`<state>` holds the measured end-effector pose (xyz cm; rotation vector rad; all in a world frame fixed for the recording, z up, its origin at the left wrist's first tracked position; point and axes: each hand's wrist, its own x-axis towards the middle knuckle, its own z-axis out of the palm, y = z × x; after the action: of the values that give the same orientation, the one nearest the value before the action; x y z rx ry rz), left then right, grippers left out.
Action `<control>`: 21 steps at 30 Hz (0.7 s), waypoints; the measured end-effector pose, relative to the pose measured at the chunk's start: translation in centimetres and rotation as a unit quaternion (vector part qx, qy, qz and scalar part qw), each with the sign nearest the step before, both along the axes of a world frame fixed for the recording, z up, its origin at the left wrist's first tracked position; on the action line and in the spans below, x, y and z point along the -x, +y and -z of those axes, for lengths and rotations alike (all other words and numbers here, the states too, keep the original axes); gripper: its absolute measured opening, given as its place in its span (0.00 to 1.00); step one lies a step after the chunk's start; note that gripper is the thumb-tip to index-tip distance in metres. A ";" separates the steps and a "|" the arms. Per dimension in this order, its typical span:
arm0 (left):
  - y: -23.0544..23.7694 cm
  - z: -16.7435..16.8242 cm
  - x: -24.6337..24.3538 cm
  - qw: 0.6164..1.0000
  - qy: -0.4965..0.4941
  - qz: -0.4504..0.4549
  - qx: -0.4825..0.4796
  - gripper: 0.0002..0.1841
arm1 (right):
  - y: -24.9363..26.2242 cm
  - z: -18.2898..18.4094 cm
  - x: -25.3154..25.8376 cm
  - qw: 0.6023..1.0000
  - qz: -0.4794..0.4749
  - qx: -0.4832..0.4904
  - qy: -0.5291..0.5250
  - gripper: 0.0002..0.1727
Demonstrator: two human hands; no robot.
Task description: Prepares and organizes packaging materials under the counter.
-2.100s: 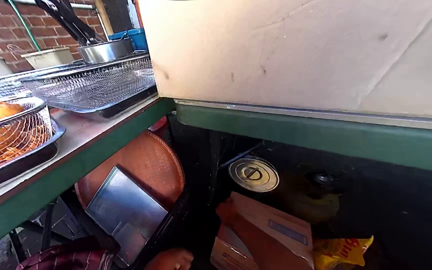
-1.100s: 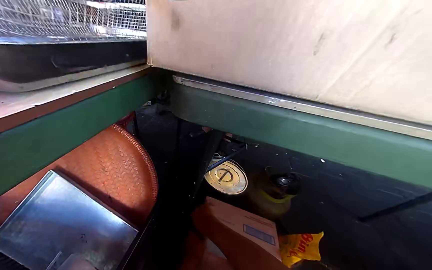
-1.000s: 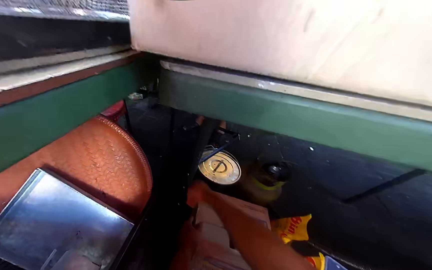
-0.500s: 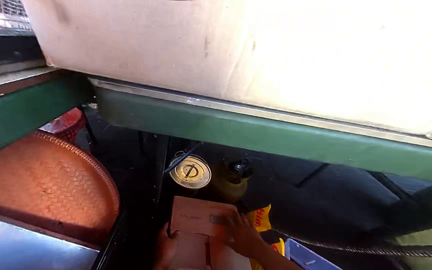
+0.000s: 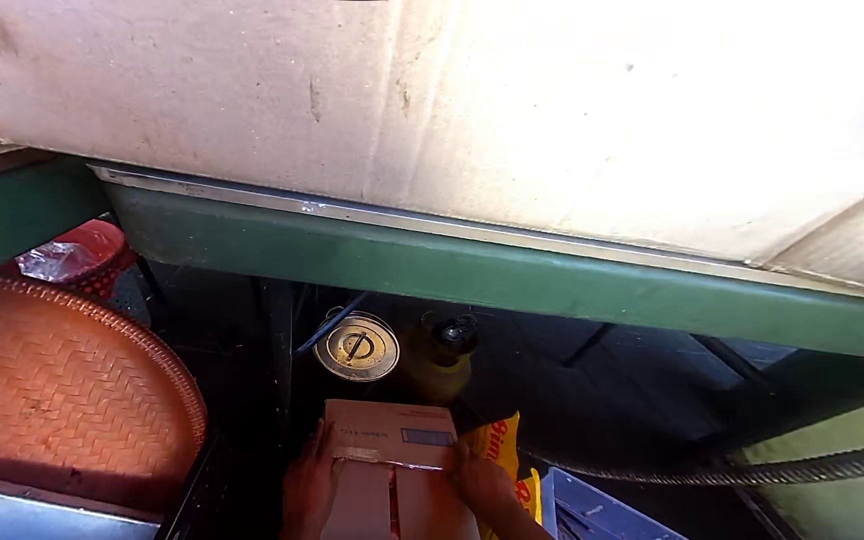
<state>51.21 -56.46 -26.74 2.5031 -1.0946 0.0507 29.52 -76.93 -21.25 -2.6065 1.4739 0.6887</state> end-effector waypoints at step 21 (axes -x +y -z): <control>0.7 0.0 0.1 0.970 0.205 -0.069 -0.109 0.42 | -4.9 -2.2 -1.7 0.946 -0.264 -0.136 0.130 0.30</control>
<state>51.12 -55.80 -26.72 2.6109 -0.7896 -0.5529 31.19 -81.87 -19.07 -2.7644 0.6283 1.2256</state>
